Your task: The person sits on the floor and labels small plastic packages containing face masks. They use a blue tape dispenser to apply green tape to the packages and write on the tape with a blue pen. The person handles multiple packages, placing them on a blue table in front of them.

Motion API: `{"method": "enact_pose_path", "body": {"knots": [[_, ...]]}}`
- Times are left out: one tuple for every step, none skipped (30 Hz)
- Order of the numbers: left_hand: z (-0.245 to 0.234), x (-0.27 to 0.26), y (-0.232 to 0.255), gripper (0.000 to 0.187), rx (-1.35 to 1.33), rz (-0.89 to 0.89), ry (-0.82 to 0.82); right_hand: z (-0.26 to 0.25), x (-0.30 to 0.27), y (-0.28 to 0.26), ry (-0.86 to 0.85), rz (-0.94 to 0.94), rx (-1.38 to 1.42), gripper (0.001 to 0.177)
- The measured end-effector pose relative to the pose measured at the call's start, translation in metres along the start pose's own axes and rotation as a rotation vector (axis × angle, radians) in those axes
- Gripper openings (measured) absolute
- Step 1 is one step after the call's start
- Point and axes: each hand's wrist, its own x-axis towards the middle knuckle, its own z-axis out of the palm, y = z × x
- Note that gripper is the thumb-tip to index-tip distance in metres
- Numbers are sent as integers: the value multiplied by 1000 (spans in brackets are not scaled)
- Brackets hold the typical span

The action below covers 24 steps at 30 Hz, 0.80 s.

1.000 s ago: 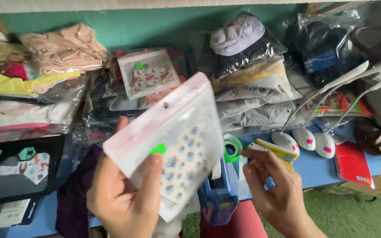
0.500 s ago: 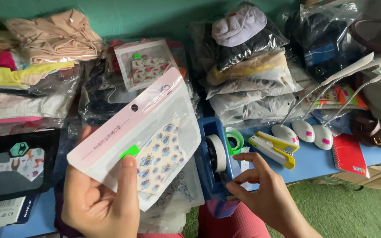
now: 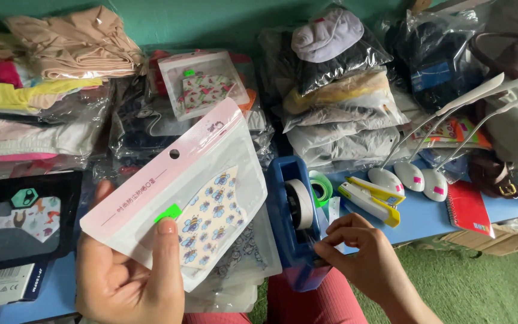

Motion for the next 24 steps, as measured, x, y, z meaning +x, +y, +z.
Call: {"method": "enact_pose_path", "body": {"knots": [[-1,0,0,62,1,0,2,-1,1,-2,-2,-2,-1,13],[-2,-1,-1,64,-37,-15,10,-2,2,-5,-20,32,55,15],[-3,-1,-1,66,-74,-31,17,-4,2,-7,-38,67,110,18],[-5,-2,0,66,-73,-31,18,-5,2,-9,-39,66,110,18],[-6,-2,0,65,-59,-21,22,-6,3,-13,-52,111,141,18],[-7,-1,1,64,-44,-10,25,-7,3,-16,-64,155,173,19],[-8,-2,2,64,-45,-10,27,-7,4,-15,-64,154,172,19],[-8,-2,3,65,-36,-24,24,-8,4,-15,-80,169,221,15],[-9,-2,4,66,-27,-39,21,-8,5,-14,-96,186,270,14],[-9,-2,2,66,-29,-40,22,-8,5,-16,-96,185,269,14],[-9,-3,1,65,-33,-28,32,-8,4,-17,-93,221,314,12],[-9,-4,0,63,-37,-17,42,-9,4,-18,-91,258,360,12],[-9,-4,-1,63,-37,-16,42,-8,5,-13,-91,257,360,12],[-9,-5,-3,62,-37,6,44,-8,5,-8,-82,235,421,12],[-9,-6,-4,60,-38,27,46,-8,6,-2,-73,213,482,12],[-9,-6,-3,60,-38,28,45,-9,5,-1,-72,212,483,12],[-9,-7,-2,60,-36,23,46,-9,4,1,-65,213,511,15],[-9,-7,-1,59,-35,19,48,-10,4,3,-57,214,540,17],[-9,-7,0,59,-36,21,46,-13,3,0,-55,214,541,17],[-10,-8,1,59,-27,15,41,-15,2,-2,-50,186,536,35],[-10,-8,2,59,-18,10,36,-19,1,-5,-45,157,531,54],[-10,-8,2,59,-20,11,35,-20,0,-4,-43,157,531,54],[-10,-9,2,60,-28,12,35,-21,-2,-4,-17,177,581,56],[-10,-11,2,61,-37,14,34,-22,-3,-3,8,198,631,57]]}}
